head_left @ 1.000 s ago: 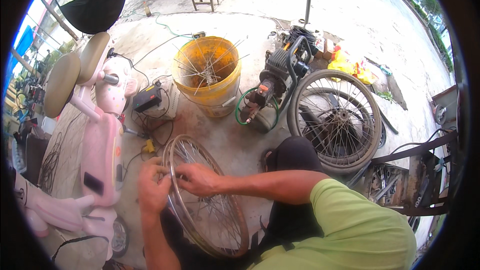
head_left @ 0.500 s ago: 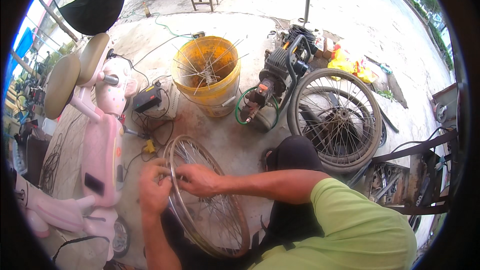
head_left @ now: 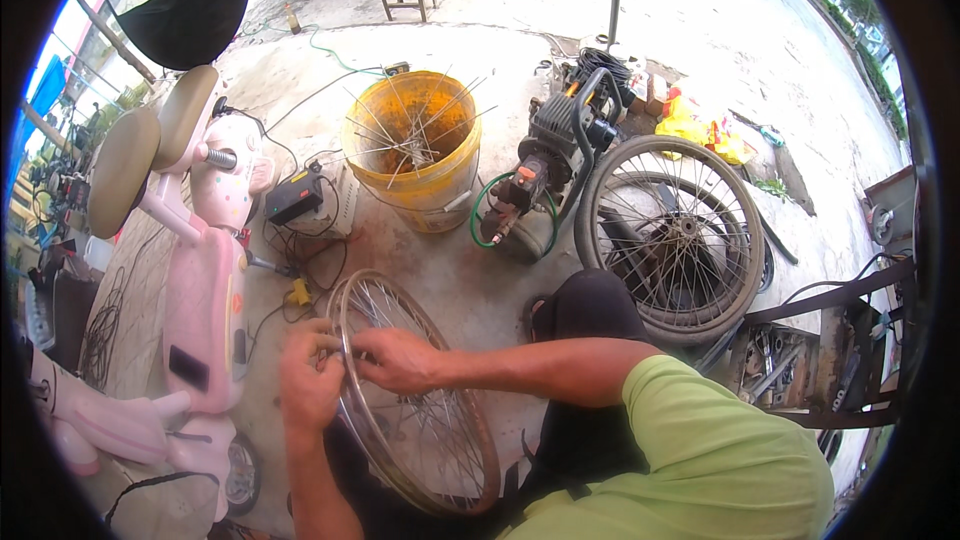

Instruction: The person sits on the ground and repeatedly adjusts the spokes of a bicycle wheel by hand, rotating the wheel to access different sections. The person handles the wheel rim and spokes throughout the clip.

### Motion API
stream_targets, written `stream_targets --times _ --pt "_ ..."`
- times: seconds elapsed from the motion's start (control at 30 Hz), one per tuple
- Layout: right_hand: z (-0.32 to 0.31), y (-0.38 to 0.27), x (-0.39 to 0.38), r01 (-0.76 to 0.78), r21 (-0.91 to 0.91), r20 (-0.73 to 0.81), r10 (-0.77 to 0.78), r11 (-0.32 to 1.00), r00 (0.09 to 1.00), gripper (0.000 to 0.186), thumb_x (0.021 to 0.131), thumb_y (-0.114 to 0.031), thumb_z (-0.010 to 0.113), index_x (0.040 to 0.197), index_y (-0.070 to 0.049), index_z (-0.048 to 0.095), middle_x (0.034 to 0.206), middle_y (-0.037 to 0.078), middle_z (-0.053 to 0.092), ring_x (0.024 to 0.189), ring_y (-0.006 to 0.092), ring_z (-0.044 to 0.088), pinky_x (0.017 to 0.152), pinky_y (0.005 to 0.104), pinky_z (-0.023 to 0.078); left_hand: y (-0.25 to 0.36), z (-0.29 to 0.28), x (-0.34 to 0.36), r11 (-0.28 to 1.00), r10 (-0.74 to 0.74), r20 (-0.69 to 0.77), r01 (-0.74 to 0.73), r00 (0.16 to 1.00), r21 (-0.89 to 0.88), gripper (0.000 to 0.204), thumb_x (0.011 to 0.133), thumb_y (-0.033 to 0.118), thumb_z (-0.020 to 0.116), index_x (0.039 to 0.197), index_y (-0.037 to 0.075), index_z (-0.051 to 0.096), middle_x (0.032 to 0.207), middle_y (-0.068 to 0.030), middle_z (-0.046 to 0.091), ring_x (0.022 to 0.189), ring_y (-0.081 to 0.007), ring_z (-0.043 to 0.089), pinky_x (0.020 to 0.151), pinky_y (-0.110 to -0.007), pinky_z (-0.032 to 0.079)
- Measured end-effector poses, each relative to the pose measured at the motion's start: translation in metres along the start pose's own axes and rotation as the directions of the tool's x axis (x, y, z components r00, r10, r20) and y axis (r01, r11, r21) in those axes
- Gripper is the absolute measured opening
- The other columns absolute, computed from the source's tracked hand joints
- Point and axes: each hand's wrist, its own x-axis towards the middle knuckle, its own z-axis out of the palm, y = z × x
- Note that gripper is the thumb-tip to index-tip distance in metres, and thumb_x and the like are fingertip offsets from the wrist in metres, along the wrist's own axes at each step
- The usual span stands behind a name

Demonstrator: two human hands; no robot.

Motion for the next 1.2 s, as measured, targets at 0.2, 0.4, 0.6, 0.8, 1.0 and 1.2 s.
stream_targets --times 0.2,0.4,0.6,0.8,1.0,1.2 --pt "0.0 0.005 0.002 0.014 0.007 -0.006 -0.014 1.0 1.0 0.026 0.099 -0.02 0.066 0.117 -0.002 0.07 0.107 0.024 0.071 0.102 0.0466 0.067 0.088 0.0531 0.054 -0.003 0.002 0.001 0.988 0.075 -0.082 -0.063 0.994 0.14 0.018 0.083 0.001 0.069 0.101 -0.001 0.071 0.132 -0.021 0.068 0.125 -0.0353 0.064 0.107 -0.042 0.05" --pt "0.001 0.006 0.001 0.016 -0.034 0.009 -0.016 0.999 1.0 0.025 0.099 -0.02 0.066 0.116 -0.002 0.07 0.107 0.024 0.071 0.102 0.0468 0.067 0.088 0.0539 0.053 -0.007 -0.001 0.001 1.0 0.02 -0.002 -0.02 1.0 0.021 0.019 0.082 0.0 0.071 0.101 -0.001 0.072 0.13 -0.0195 0.068 0.123 -0.0347 0.064 0.106 -0.042 0.049" --pt "0.002 0.008 0.0 0.031 0.007 -0.033 -0.03 1.0 0.999 0.027 0.098 -0.023 0.064 0.114 -0.002 0.069 0.103 0.026 0.071 0.1 0.0487 0.067 0.086 0.0555 0.052 0.008 0.002 0.0 0.995 0.071 -0.046 -0.067 0.996 0.08 0.018 0.082 0.001 0.07 0.099 -0.001 0.072 0.13 -0.0187 0.068 0.122 -0.0344 0.064 0.105 -0.041 0.049" --pt "0.003 0.008 0.0 0.057 0.022 -0.037 -0.056 0.998 0.998 0.028 0.098 -0.023 0.064 0.114 -0.001 0.069 0.103 0.027 0.071 0.099 0.0488 0.068 0.086 0.0558 0.053 -0.001 -0.002 0.003 0.985 0.12 -0.007 -0.119 0.993 0.127 0.017 0.082 0.0 0.07 0.099 -0.001 0.072 0.129 -0.019 0.069 0.122 -0.0352 0.064 0.106 -0.042 0.049" --pt "-0.001 0.006 0.001 0.028 0.027 0.013 -0.029 0.999 1.0 0.027 0.099 -0.017 0.064 0.121 -0.002 0.07 0.106 0.025 0.073 0.1 0.046 0.069 0.086 0.052 0.055 0.004 0.001 0.001 0.998 0.056 -0.012 -0.056 0.998 0.028 0.018 0.081 0.0 0.071 0.099 -0.001 0.072 0.129 -0.0198 0.069 0.119 -0.037 0.065 0.105 -0.043 0.05" --pt "-0.002 0.004 0.001 0.018 0.015 0.021 -0.018 1.0 1.0 0.028 0.1 -0.018 0.065 0.123 -0.003 0.07 0.108 0.025 0.073 0.1 0.0457 0.07 0.086 0.0513 0.055 -0.004 0.0 0.001 0.977 0.147 -0.067 -0.135 0.987 0.165 0.018 0.081 0.0 0.071 0.099 -0.002 0.071 0.127 -0.019 0.069 0.118 -0.0332 0.066 0.102 -0.04 0.052"
